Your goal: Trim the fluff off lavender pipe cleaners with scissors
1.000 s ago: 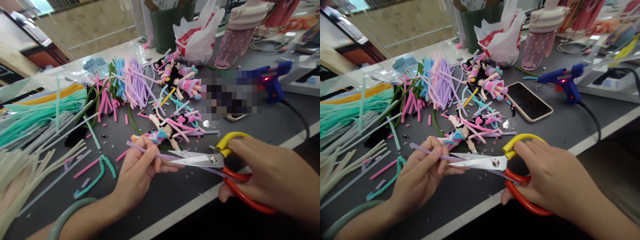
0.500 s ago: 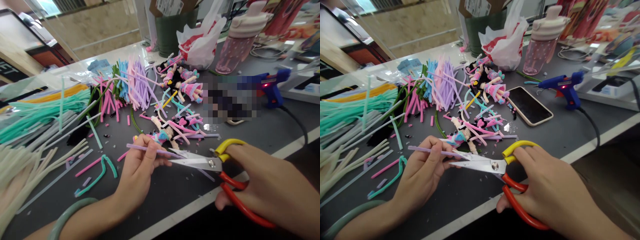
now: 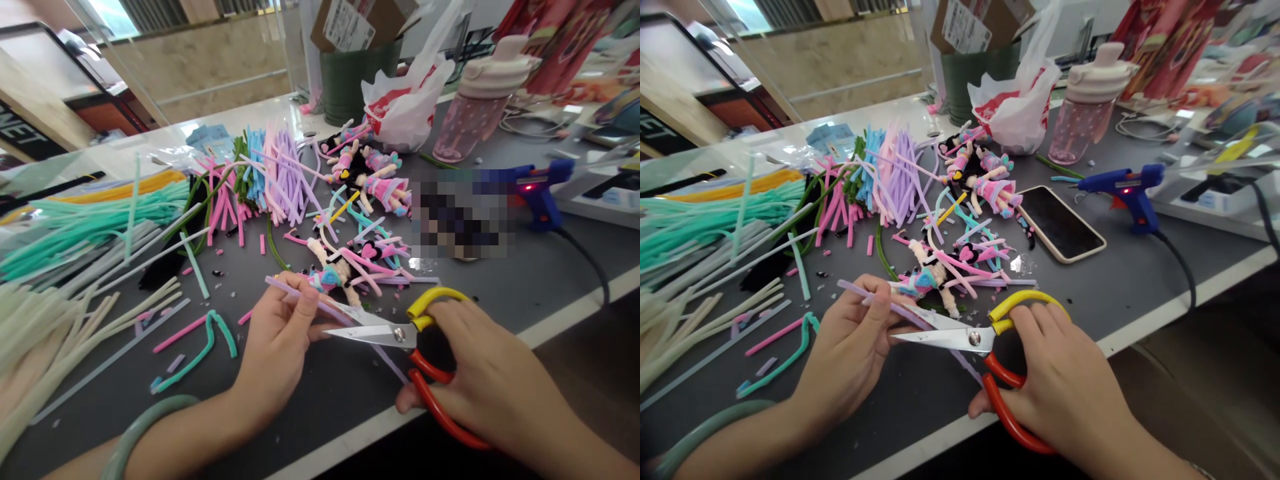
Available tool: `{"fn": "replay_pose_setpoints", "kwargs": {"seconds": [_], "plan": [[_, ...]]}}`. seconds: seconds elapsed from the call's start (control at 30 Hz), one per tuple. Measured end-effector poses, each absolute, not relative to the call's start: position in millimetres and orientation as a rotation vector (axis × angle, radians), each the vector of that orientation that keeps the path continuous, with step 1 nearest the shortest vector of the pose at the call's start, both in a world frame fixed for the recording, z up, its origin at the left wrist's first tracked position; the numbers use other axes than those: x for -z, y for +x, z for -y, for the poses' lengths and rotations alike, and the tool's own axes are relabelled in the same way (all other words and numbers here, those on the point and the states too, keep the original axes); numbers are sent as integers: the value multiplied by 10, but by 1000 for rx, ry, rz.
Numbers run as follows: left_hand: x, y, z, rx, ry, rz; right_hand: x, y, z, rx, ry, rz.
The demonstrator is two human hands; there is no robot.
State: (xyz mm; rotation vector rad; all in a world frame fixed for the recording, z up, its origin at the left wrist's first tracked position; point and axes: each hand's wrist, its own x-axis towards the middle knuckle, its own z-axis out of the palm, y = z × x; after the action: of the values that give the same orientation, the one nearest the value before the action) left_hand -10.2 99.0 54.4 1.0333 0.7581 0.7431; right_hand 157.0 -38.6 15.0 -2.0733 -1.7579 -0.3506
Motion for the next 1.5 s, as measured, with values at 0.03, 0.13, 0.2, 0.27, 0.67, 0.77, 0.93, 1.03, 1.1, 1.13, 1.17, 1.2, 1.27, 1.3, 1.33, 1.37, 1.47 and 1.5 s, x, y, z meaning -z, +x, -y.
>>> {"fn": "replay_pose_setpoints", "kwargs": {"seconds": [0.03, 0.13, 0.2, 0.27, 0.67, 0.77, 0.93, 1.03, 1.1, 1.13, 1.17, 1.2, 1.27, 1.3, 1.33, 1.37, 1.47, 1.5], "plan": [[-547, -96, -984, -746, 1013, -769, -143, 1564, 385, 338, -2074, 1756], [-561, -81, -968, -768, 957, -816, -124, 1546, 385, 310, -2069, 1764], [-570, -74, -960, -773, 941, -839, -115, 1527, 388, 301, -2071, 1749], [-576, -68, -953, -774, 932, -841, -113, 1504, 390, 307, -2071, 1724], [-576, -48, -928, -802, 832, -865, -163, 1522, 380, 534, -2063, 1810], [-580, -44, -925, -796, 835, -867, -162, 1528, 384, 557, -2064, 1812], [-574, -52, -920, -783, 873, -886, -181, 1511, 382, 613, -2075, 1821], [-568, -59, -921, -791, 883, -884, -203, 1507, 374, 661, -2071, 1849], [-566, -60, -923, -796, 875, -876, -213, 1507, 371, 680, -2072, 1861], [-566, -60, -924, -798, 868, -872, -217, 1506, 371, 686, -2069, 1863], [-566, -58, -924, -799, 859, -869, -219, 1505, 371, 689, -2065, 1865], [-567, -57, -925, -800, 852, -866, -220, 1504, 372, 687, -2060, 1868], [-571, -54, -925, -799, 841, -863, -221, 1501, 374, 679, -2054, 1871], [-573, -53, -925, -797, 838, -863, -222, 1500, 374, 676, -2053, 1871], [-575, -54, -925, -797, 835, -863, -222, 1500, 375, 674, -2051, 1869], [-577, -56, -925, -798, 832, -862, -222, 1500, 375, 670, -2050, 1867], [-578, -63, -922, -807, 823, -859, -221, 1504, 377, 661, -2053, 1864], [-578, -64, -922, -808, 822, -856, -221, 1505, 378, 656, -2057, 1866]]}}
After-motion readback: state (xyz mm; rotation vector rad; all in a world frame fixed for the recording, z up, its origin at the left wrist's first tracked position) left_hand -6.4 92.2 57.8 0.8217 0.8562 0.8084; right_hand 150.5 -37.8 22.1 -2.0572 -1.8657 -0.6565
